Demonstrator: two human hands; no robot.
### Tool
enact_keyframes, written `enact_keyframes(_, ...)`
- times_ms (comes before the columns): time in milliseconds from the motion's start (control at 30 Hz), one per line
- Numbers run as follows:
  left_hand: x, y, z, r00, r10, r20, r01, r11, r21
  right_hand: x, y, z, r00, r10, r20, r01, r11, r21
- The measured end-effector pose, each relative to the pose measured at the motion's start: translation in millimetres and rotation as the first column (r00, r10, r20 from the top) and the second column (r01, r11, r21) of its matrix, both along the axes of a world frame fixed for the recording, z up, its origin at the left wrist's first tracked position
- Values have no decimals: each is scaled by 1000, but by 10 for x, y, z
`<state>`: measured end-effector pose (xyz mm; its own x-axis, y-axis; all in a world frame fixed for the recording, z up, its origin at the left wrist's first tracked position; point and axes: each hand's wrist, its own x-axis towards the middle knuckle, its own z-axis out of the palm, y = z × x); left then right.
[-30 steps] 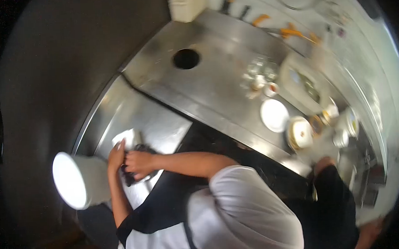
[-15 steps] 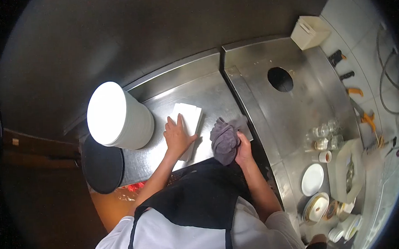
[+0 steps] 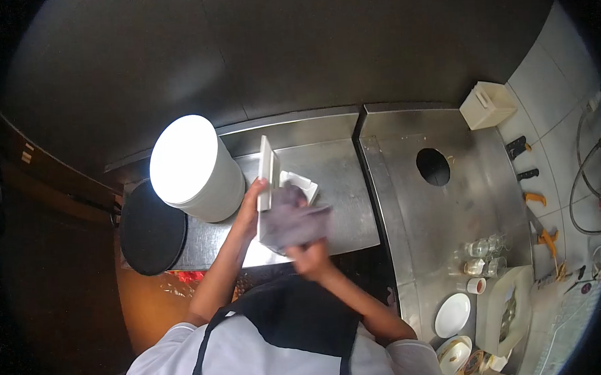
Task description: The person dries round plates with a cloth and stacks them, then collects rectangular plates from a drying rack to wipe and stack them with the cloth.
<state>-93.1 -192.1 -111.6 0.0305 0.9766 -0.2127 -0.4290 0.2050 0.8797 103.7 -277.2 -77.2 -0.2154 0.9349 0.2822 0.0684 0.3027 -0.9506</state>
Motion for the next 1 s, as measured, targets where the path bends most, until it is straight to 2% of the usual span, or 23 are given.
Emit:
enact_keyframes(33,37,-86,137,981,-28,192,36,999,-37,-246,55,331,986,-58,159,-10,917,398)
enact_keyframes(100,180,-401,782,834,-68,547,136,987,-84,-407,127,560,909,-112,401,-117,856,503)
enact_keyframes(133,218,-501,927,712,-77,697,193,977,-88,-465,230,624,907,-167,388,-71,845,531)
enact_keyframes(200,223,-562,543,840,9,543,77,988,-136,-562,510,771,897,-265,355,10,813,582)
enact_keyframes(233,212,-590,283,889,61,455,14,987,-159,-572,666,853,907,-309,285,82,796,600)
enact_keyframes(300,109,-629,219,869,-74,489,109,993,-45,-603,926,957,911,-368,188,221,818,530)
enact_keyframes(367,193,-760,776,930,5,368,34,994,-100,-679,1096,881,937,-346,54,307,886,347)
enact_keyframes(400,204,-769,774,925,49,377,-9,994,-108,-705,1139,833,941,-339,-12,331,910,249)
enact_keyframes(500,192,-699,836,892,134,432,-114,991,-73,-754,835,645,913,-388,123,324,875,360)
enact_keyframes(567,101,-564,580,777,126,617,-168,986,11,-775,449,599,934,-302,191,233,920,315)
enact_keyframes(600,25,-558,480,711,54,701,-130,990,56,-747,278,544,936,-267,232,176,921,348)
enact_keyframes(633,-34,-561,608,633,-71,771,-10,995,99,-716,137,499,934,-235,271,121,918,379)
enact_keyframes(667,-57,-594,681,589,-85,804,42,996,74,-678,26,490,939,-186,290,57,914,402)
enact_keyframes(767,-14,-629,625,627,-60,777,88,996,6,-666,-2,676,921,-184,344,0,881,473)
enact_keyframes(800,42,-601,404,690,-36,723,52,999,0,-685,80,733,905,-237,354,30,864,503)
enact_keyframes(900,177,-631,431,793,4,609,13,1000,-24,-763,575,883,850,-407,335,156,801,578)
enact_keyframes(967,226,-722,597,837,28,546,2,999,-54,-770,916,983,863,-442,245,295,835,464)
enact_keyframes(1000,192,-733,615,860,-25,509,55,998,-44,-760,1089,967,863,-456,217,349,849,397)
